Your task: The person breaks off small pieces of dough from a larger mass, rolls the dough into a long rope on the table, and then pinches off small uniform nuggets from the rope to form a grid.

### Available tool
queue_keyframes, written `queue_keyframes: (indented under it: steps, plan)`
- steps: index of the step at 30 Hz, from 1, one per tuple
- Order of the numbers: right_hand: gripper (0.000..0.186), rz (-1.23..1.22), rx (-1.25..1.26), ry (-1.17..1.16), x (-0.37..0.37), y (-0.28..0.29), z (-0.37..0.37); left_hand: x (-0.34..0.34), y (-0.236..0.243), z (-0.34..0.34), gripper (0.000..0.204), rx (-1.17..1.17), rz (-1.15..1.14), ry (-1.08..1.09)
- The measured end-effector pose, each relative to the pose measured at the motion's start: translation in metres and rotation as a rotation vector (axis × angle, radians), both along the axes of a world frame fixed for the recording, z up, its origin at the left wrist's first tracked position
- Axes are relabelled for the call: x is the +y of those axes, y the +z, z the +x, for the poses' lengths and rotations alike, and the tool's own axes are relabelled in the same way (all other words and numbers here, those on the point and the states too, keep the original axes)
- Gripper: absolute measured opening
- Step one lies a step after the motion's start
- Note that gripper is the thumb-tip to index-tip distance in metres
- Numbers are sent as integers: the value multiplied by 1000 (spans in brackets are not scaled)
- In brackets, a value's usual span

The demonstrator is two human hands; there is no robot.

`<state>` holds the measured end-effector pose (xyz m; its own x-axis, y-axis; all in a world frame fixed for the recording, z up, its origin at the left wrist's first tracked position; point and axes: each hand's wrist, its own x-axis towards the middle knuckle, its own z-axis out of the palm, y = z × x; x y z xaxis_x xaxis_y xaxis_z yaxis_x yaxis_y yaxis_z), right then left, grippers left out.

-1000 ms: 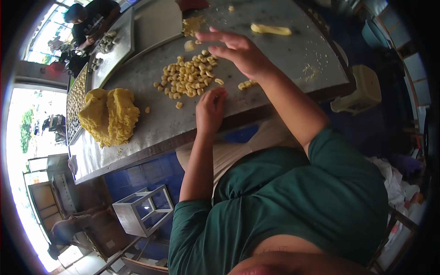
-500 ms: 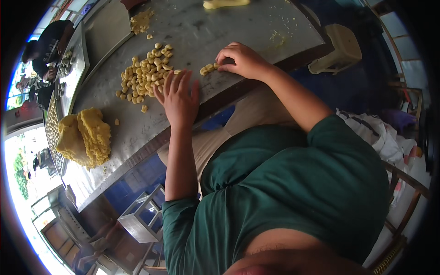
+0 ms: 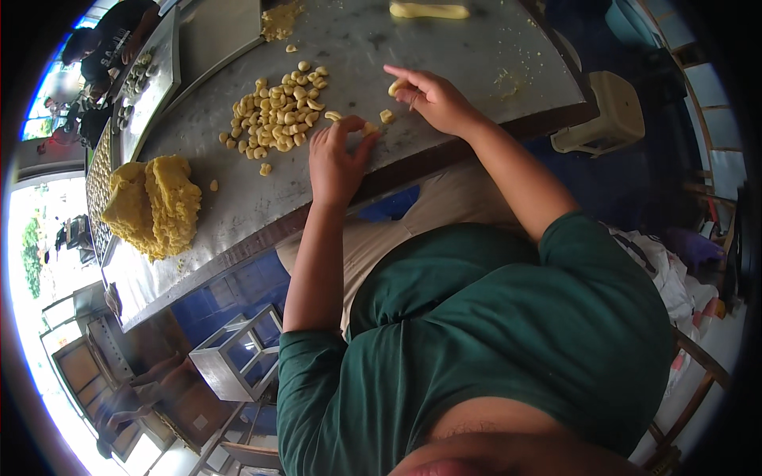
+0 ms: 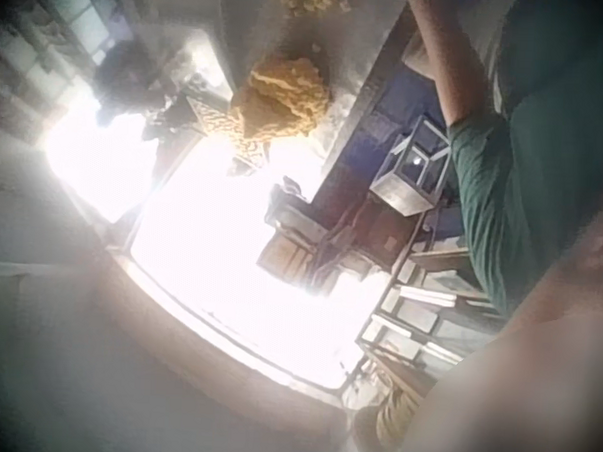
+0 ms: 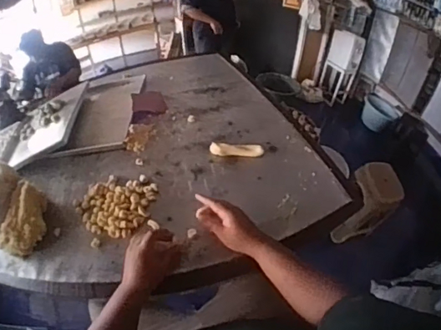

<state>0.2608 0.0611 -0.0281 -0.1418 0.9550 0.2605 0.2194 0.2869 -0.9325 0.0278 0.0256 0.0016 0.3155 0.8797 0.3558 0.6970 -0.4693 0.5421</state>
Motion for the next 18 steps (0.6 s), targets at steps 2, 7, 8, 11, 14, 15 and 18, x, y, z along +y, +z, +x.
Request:
queue_keyframes:
  steps: [2, 7, 8, 11, 14, 15, 18]
  plan:
    - [31, -4, -38, 16, 2, 2, 5, -3, 0, -5, 23, -183, -62, 43]
    - [33, -19, 25, 52, 4, -5, 5, -11, -9, -17, 17, -264, -99, -23]
    - [30, -22, 0, 20, 4, -7, 6, -12, -8, -16, 16, -272, -133, -29]
    - [24, -112, 121, -47, 9, -7, 9, -8, -4, -16, 20, -239, -123, -7]
    - [20, -189, 273, -102, 12, -3, 6, -8, 0, -10, 26, -381, -169, 48]
    - [19, -175, 274, -122, 12, -2, 6, -9, 2, -11, 26, -384, -166, 45]
    - [24, -362, 189, -70, 14, 2, 13, -8, 8, -12, 30, -420, -285, 31]
